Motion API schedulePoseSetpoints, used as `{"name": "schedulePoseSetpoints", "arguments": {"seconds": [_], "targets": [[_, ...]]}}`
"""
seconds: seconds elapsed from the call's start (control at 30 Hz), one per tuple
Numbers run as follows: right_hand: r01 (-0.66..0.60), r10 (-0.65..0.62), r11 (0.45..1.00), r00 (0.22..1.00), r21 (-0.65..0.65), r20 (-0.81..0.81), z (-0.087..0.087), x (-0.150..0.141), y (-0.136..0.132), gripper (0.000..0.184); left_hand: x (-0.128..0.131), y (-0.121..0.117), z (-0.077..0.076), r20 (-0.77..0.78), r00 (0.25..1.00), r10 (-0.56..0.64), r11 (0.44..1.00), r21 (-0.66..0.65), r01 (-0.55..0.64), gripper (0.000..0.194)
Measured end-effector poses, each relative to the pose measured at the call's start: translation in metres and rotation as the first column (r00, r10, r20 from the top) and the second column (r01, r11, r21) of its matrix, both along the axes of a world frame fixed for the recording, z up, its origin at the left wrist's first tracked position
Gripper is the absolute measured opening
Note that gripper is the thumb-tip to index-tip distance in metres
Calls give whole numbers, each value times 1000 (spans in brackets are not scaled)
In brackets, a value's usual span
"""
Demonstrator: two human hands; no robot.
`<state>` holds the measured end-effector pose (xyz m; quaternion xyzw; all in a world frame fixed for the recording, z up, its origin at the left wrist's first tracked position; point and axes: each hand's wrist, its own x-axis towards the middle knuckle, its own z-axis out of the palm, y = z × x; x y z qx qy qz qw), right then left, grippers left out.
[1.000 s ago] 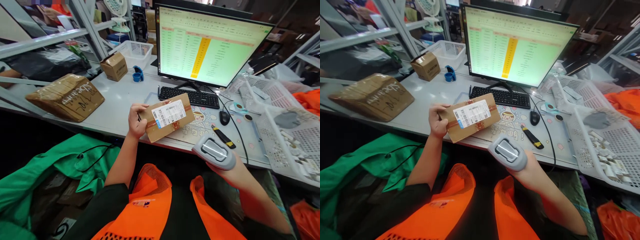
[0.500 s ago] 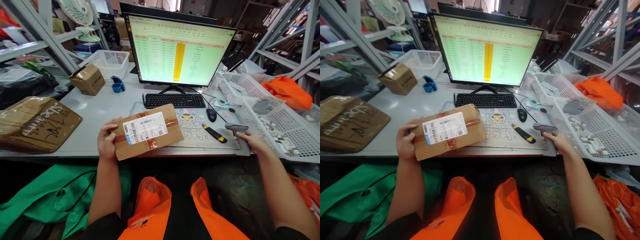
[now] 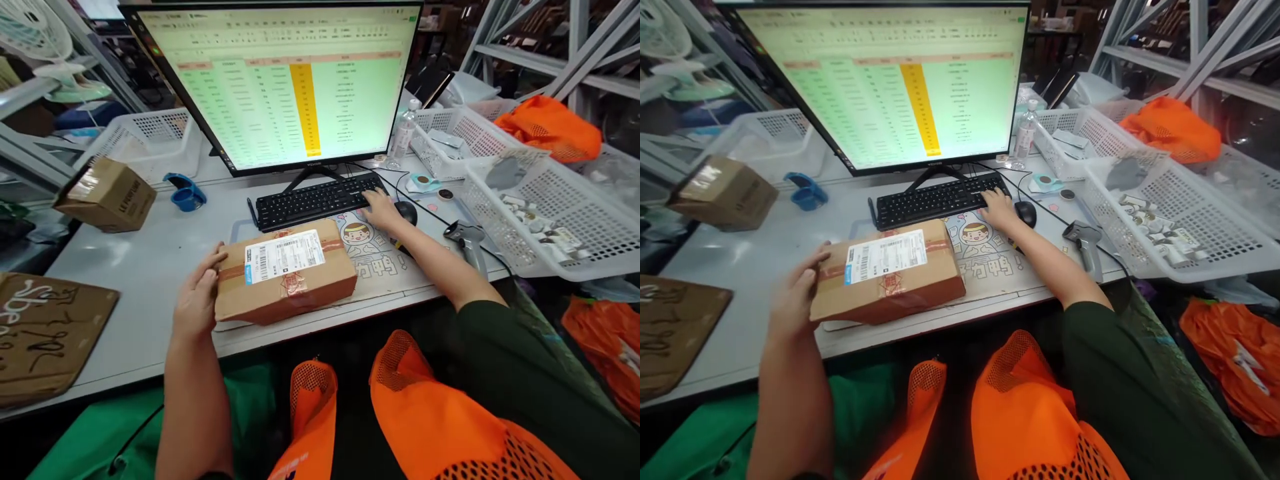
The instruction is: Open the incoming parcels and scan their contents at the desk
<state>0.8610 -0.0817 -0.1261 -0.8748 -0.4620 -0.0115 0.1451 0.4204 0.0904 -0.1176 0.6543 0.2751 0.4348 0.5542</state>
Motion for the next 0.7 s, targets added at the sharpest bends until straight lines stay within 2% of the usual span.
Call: {"name": "schedulePoseSetpoints", "arguments": {"seconds": [0.1, 0.17, 0.27, 0.33, 0.4, 0.5, 0.6, 0.67, 0.7], "targets": [[-10, 11, 1000, 999, -22, 41, -12, 4, 27, 67, -23, -33, -15, 116, 993, 15, 1000, 16, -17, 61], [15, -14, 1000, 997, -9, 82, -15, 4, 37, 64, -29, -53, -27, 137, 988, 65, 994, 74, -75, 69], [61, -55, 997, 992, -49, 111, -8, 0, 47, 56, -17, -72, -38, 62, 971, 231, 962, 134, -238, 71], [56, -52, 997, 995, -50, 80, 1, -5, 39, 54, -2, -74, -40, 42, 937, 347, 926, 141, -349, 62], [19, -19, 1000, 999, -9, 50, 7, -11, 10, 56, 12, -68, -38, 76, 891, 447, 881, 135, -454, 52], [30, -31, 999, 999, 9, 44, 5, -25, -71, 59, 25, -43, -31, 123, 850, 512, 837, 148, -526, 46], [190, -187, 978, 981, -90, 49, -16, -38, -159, 64, 31, -8, -24, 135, 873, 469, 854, 182, -487, 43], [258, -255, 955, 966, -145, 35, -34, -44, -198, 68, 34, 8, -23, 155, 874, 460, 852, 199, -484, 44], [276, -275, 951, 961, -140, 25, -42, -47, -210, 69, 34, 12, -24, 174, 872, 457, 852, 195, -486, 48]]}}
